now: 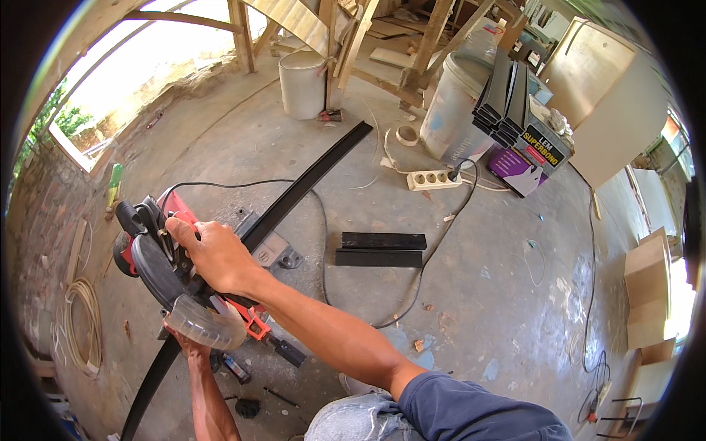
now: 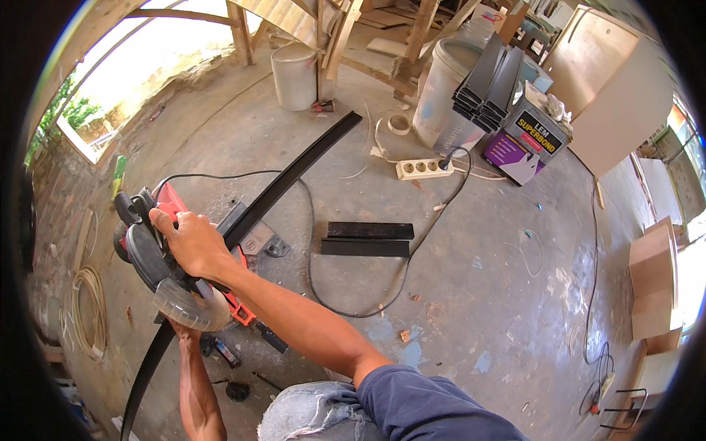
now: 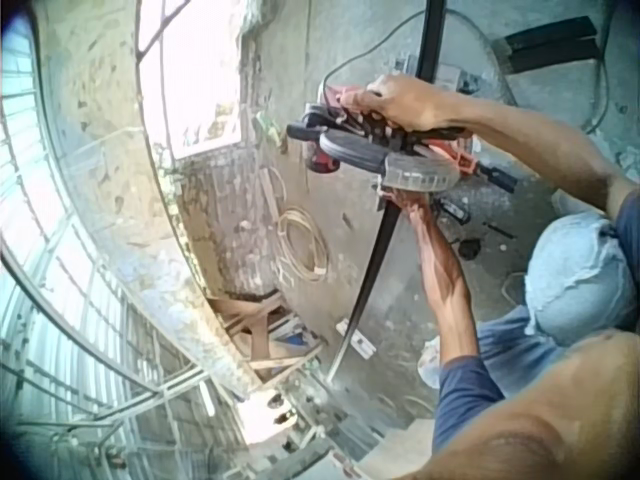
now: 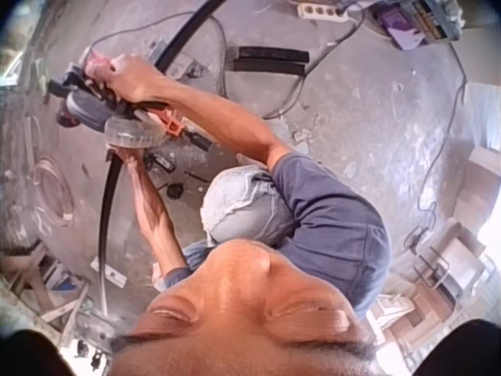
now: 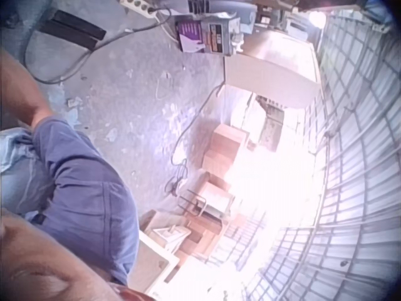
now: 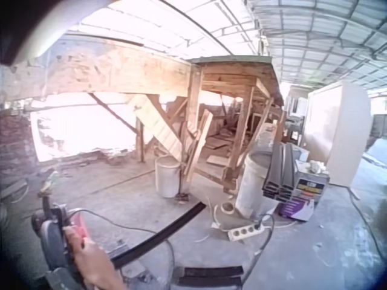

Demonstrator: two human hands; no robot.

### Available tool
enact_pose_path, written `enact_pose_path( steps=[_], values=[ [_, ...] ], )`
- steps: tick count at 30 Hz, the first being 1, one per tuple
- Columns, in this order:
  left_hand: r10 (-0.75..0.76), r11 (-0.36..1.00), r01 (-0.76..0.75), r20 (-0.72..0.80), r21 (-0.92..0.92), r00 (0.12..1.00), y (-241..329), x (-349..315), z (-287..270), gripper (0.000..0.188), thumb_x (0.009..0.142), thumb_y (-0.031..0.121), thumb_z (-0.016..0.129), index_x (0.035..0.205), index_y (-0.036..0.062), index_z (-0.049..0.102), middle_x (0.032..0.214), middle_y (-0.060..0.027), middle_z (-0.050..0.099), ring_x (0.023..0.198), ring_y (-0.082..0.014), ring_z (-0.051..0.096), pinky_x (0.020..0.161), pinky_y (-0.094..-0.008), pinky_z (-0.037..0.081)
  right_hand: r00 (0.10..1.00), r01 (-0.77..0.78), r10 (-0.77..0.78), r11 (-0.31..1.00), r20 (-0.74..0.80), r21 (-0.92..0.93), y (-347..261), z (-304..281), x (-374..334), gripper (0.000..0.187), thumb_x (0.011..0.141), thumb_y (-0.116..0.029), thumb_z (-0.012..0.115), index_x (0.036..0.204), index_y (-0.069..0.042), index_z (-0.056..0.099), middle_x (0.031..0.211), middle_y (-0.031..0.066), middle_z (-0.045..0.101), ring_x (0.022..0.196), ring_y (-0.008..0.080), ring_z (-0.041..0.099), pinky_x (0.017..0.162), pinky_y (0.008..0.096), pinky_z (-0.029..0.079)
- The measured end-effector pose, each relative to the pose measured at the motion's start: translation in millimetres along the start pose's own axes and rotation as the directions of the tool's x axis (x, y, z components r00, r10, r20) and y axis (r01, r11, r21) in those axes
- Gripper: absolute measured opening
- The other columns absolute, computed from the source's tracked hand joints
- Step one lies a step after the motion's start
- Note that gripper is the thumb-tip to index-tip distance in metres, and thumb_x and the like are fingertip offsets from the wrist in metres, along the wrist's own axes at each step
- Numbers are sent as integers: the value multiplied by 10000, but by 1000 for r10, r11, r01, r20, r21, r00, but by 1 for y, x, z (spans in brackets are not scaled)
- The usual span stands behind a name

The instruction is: The person measures a black plastic strip with a tape measure, marks it with a pencil, and cuts it using a miter saw.

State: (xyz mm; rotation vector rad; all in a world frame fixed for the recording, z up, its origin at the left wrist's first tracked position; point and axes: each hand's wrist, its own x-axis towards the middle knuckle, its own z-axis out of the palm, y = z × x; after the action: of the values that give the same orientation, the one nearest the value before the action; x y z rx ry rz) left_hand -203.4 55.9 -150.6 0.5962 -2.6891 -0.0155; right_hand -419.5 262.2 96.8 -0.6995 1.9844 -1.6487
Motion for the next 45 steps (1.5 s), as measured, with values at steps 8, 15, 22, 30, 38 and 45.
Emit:
enact_pose_path(
  steps=[8,15,22,30,38,45],
  values=[
    [-92,988,62,218,140,972,2,2,-4,781,738,435,828,1379,68,572,1413,-147,567,1357,-374,459,1180,-526,279,1000,-1,1,1000,-8,7,3,0,1,869,975,-771,361,772,40,598,717,169,622,700,288,610,720,434,490],
    [23,999,-24,-33,-21,999,6,1,0,393,736,392,785,1041,150,730,1124,-51,701,1177,-319,562,1124,-598,269,1000,17,-17,1000,-6,-17,5,1,2,881,980,-773,340,768,42,599,705,171,619,697,299,616,718,444,488],
    [-34,994,31,-22,-110,999,12,4,-6,420,733,381,791,1065,135,721,1145,-63,693,1182,-331,558,1135,-603,249,1000,8,-8,1000,-9,-18,3,0,0,885,974,-781,340,796,41,615,721,173,633,709,303,627,722,441,489],
    [-93,961,97,27,-260,995,7,3,-3,396,744,366,787,1058,137,712,1125,-51,695,1167,-304,557,1121,-572,261,1000,9,-9,1000,-2,-18,2,-1,0,901,965,-793,339,802,46,623,734,181,641,724,316,637,737,446,493],
    [-42,981,35,-32,-193,999,7,2,-1,388,750,332,788,1078,145,699,1106,-33,695,1178,-286,534,1104,-543,275,1000,9,-9,1000,4,-18,2,-2,-1,917,963,-801,330,802,52,624,740,193,644,736,332,645,746,454,493],
    [-48,984,39,-49,-175,998,8,2,0,356,738,336,794,1028,142,718,1085,-30,710,1138,-278,578,1104,-540,281,1000,7,-7,1000,3,-16,3,-1,0,909,967,-793,334,816,56,623,743,189,641,740,330,640,749,451,491]
  ],
)
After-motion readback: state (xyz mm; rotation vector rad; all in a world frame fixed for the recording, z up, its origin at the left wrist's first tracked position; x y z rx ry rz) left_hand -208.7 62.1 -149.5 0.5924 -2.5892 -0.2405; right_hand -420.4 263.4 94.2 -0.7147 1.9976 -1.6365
